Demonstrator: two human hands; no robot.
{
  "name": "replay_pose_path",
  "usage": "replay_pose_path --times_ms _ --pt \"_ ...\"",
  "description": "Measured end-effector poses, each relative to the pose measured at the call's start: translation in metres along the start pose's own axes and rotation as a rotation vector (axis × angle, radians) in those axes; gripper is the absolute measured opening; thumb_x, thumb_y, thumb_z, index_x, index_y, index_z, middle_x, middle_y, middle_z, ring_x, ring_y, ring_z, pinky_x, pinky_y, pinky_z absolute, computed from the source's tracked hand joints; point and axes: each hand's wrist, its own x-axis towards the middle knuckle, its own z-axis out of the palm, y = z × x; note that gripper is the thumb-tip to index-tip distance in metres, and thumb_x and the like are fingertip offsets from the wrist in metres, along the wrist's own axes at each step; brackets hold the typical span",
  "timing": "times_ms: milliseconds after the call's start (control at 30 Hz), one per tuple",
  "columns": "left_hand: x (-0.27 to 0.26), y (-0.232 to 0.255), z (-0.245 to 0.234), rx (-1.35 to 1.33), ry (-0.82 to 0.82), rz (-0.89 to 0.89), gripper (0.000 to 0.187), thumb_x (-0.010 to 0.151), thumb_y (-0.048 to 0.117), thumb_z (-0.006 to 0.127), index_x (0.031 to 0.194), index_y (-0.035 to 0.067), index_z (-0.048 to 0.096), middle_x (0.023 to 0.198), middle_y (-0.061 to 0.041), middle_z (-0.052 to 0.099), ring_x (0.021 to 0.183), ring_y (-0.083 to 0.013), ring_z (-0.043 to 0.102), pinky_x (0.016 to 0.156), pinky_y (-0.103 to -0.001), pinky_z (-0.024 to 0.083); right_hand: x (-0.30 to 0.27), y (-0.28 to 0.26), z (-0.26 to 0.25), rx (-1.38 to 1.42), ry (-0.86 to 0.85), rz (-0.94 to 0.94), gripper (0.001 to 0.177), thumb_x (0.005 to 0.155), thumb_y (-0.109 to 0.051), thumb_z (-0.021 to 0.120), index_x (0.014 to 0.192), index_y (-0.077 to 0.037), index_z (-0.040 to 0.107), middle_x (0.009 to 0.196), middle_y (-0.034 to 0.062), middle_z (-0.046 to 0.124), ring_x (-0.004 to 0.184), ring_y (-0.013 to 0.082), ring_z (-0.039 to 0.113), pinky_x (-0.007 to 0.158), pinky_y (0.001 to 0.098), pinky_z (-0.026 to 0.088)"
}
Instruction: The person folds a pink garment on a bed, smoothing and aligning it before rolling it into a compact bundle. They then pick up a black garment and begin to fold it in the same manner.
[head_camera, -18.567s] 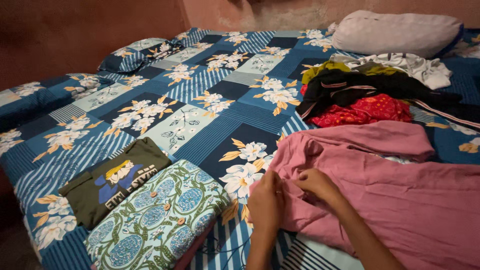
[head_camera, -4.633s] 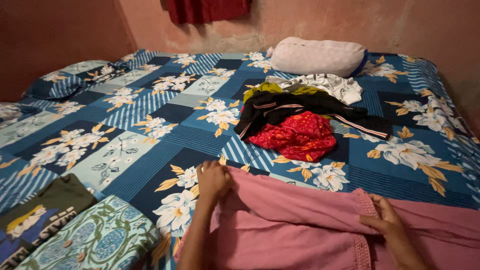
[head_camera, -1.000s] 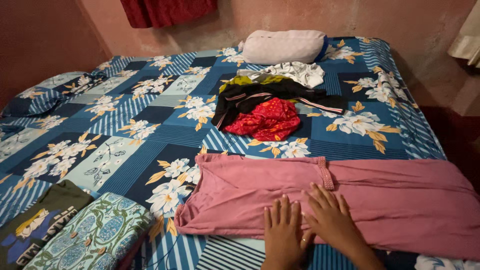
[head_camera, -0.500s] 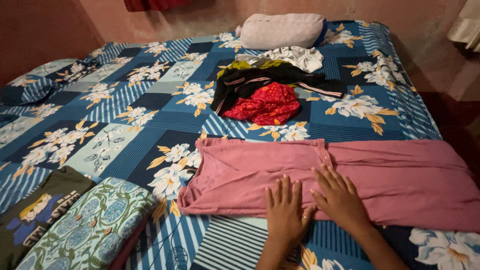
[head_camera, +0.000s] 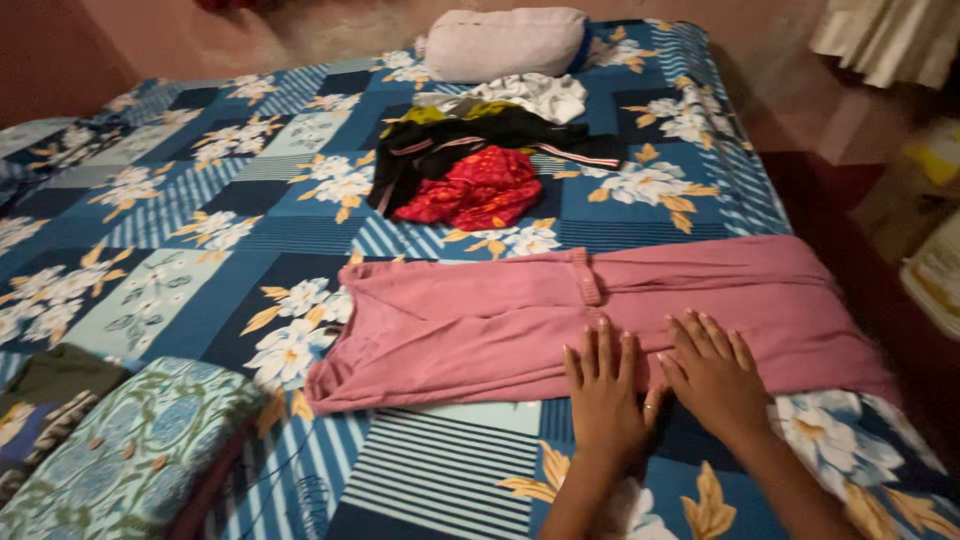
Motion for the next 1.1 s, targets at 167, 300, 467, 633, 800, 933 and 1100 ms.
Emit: replay_pose_path --times_ms 167,300,467,633,800,933,1100 --pt "0.012 0.045 0.03 -0.147 -0.092 0.039 0.091 0.089 0.056 0.063 0.155 -0.002 0.041 0.165 -0.029 0.03 0.154 -0.046 0.023 0.124 -0.065 0.008 -0.024 0.048 -0.011 0.041 0.033 0.104 0.053 0.094 -0.032 0.054 0.143 -0.011 0.057 0.147 0.0135 0.056 0.142 0.0293 0.048 0.118 0.0483 0.036" --pt "0.024 0.082 0.059 -0.063 -0.126 0.108 0.093 0.082 0.055 0.063 0.154 0.0 0.041 0.163 -0.029 0.029 0.153 -0.0464 0.022 0.122 -0.066 0.005 -0.046 0.074 -0.003 0.109 0.201 0.351 0.047 0.091 -0.019 0.062 0.137 -0.008 0.057 0.145 0.0204 0.055 0.137 0.0386 0.05 0.117 0.05 0.038" --pt "0.043 0.115 0.08 -0.073 -0.138 0.123 0.096 0.08 0.052 0.065 0.155 0.0 0.038 0.164 -0.03 0.028 0.152 -0.0469 0.021 0.122 -0.065 0.005 -0.072 0.076 0.032 0.855 0.658 0.955 0.066 0.083 -0.011 0.07 0.144 -0.007 0.043 0.14 0.0196 0.051 0.119 0.0358 0.049 0.099 0.0518 0.039" --pt "0.06 0.128 0.09 -0.169 -0.206 0.079 0.094 0.078 0.045 0.071 0.152 -0.002 0.036 0.161 -0.029 0.026 0.149 -0.0465 0.021 0.12 -0.064 0.006 -0.088 0.087 0.062 1.874 0.797 1.293 0.061 0.096 -0.024 0.068 0.147 -0.001 0.044 0.143 0.0188 0.048 0.13 0.027 0.046 0.113 0.0436 0.037" --pt "0.068 0.128 0.099 -0.063 -0.151 0.178 0.087 0.082 0.04 0.071 0.156 0.006 0.039 0.164 -0.022 0.029 0.151 -0.0424 0.024 0.123 -0.062 0.008 -0.067 0.126 0.056 2.228 0.779 1.57 0.094 0.094 -0.06 0.061 0.157 -0.001 0.022 0.164 0.0146 0.032 0.153 0.03 0.029 0.125 0.0444 0.019" --pt "0.071 0.125 0.104 -0.102 -0.307 0.175 0.088 0.083 0.041 0.067 0.156 0.006 0.033 0.165 -0.022 0.022 0.151 -0.0442 0.019 0.119 -0.064 0.004 -0.047 0.148 0.046 2.434 0.631 1.253 0.119 0.077 -0.085 0.048 0.16 -0.002 0.026 0.166 0.0128 0.033 0.153 0.0291 0.03 0.124 0.0465 0.02" --pt "0.087 0.112 0.122 -0.242 -0.539 0.066 0.092 0.092 0.055 0.057 0.162 0.008 0.021 0.171 -0.021 0.008 0.154 -0.0428 0.005 0.119 -0.062 -0.002 -0.028 0.188 0.064 2.425 0.631 1.388 0.129 0.075 -0.096 0.02 0.161 0.0 0.016 0.169 0.016 0.024 0.153 0.034 0.023 0.123 0.0521 0.014"
